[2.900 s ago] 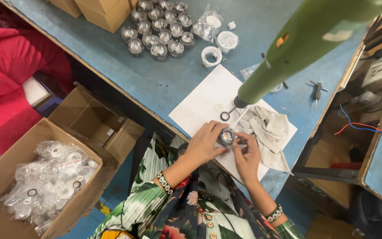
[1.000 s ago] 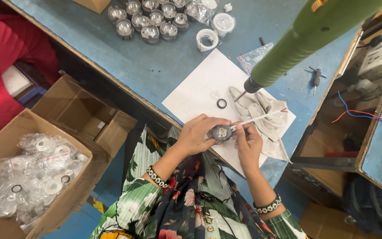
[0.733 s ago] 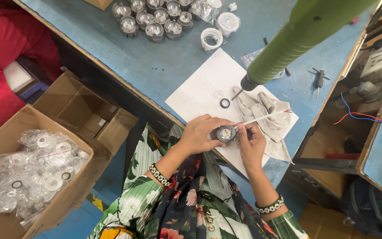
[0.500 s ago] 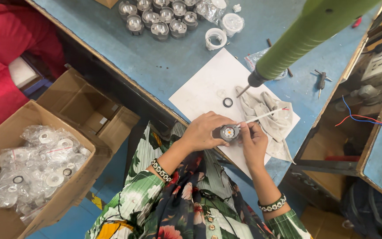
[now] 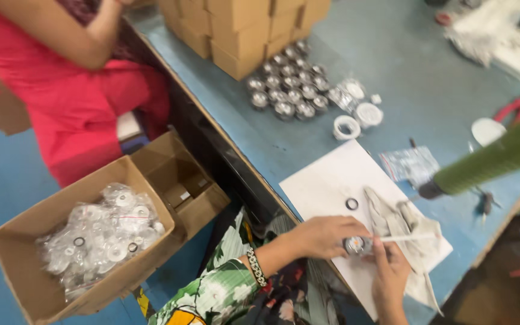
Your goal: The person assembles small LED light units by hand at a workbench. They place a clear plastic cover over a circular LED module, then fit a black rubber ring around the edge to secure it. The person repeats this process for multiple units, handling each component individually.
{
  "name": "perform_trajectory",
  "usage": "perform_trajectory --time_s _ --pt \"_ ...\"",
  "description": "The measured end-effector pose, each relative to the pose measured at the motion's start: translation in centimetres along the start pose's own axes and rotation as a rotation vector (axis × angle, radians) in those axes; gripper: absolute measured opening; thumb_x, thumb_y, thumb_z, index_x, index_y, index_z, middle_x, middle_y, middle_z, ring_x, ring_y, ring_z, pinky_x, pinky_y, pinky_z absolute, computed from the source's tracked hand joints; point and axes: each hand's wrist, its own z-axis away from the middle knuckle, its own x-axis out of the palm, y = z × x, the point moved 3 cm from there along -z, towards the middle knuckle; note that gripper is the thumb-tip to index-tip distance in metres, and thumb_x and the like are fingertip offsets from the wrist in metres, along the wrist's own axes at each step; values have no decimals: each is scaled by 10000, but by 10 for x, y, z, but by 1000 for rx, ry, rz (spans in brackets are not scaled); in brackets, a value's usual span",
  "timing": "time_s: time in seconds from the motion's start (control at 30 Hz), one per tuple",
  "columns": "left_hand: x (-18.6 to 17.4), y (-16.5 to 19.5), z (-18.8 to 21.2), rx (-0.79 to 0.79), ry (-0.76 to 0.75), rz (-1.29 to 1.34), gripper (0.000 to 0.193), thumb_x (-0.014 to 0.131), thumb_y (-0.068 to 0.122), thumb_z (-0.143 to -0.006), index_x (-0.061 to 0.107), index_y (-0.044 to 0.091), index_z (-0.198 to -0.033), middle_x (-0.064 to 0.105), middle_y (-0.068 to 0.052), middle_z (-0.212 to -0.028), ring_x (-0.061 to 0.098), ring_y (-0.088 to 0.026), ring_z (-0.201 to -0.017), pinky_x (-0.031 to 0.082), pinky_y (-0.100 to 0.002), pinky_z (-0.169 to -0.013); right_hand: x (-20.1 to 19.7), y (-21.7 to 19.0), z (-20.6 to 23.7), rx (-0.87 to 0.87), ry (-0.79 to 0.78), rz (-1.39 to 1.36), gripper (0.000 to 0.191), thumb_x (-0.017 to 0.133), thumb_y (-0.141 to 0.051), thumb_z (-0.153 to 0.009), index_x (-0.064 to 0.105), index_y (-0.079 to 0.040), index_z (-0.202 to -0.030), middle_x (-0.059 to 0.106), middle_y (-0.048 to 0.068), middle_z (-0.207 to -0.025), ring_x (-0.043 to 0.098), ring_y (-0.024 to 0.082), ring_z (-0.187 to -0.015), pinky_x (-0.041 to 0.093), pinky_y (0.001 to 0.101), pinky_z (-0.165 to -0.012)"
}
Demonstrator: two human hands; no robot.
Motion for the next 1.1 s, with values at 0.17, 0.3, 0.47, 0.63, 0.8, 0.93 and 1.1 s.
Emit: perform_trajectory --time_s 0.17,0.3,0.47,0.63,0.8,0.93,1.1 --pt "8 -9 -7 42 -9 -37 666 803 103 -688 600 197 -1315 653 -8 -1251 663 -267 -1143 560 -393 -907 -3 13 -12 -12 0 -129 261 669 -182 -1032 687 78 -1016 707 118 -886 637 145 -700 512 262 -657" --pt "13 -15 -9 59 -21 -84 654 800 101 -707 608 208 -1323 655 -9 -1242 668 -268 -1126 553 -400 -905 -2 22 -21 -70 19 -179 212 683 -121 -997 686 85 -1043 715 142 -910 659 152 -707 564 294 -606" --pt "13 -21 -4 16 -30 -1 614 811 127 -734 616 194 -1312 670 -11 -1229 666 -269 -1140 536 -400 -945 -2 32 -27 -36 11 -71 220 689 -109 -986 683 105 -1032 719 170 -878 679 182 -673 579 318 -584" --pt "10 -26 3 5 14 92 667 807 134 -700 621 179 -1339 693 -18 -1216 655 -270 -1161 512 -399 -999 3 34 -31 -41 -23 -25 237 689 -137 -971 688 88 -1045 721 162 -841 672 178 -610 557 301 -548" --pt "12 -26 6 24 77 55 646 816 153 -746 622 190 -1361 688 -11 -1282 641 -274 -1195 509 -381 -1057 4 27 -30 47 -5 68 235 687 -159 -976 723 40 -1096 720 150 -828 613 175 -530 484 287 -497" --pt "12 -26 5 14 70 18 700 819 163 -706 630 193 -1380 697 3 -1292 629 -272 -1211 505 -368 -1075 4 21 -29 33 -36 67 238 676 -174 -981 723 22 -1108 726 146 -837 612 158 -530 490 280 -503" --pt "11 -27 6 -37 60 60 685 817 192 -716 640 238 -1376 695 22 -1258 629 -255 -1212 510 -359 -1071 7 21 -39 -61 -132 83 261 646 -182 -948 668 -16 -1148 757 115 -880 632 143 -512 522 278 -475"
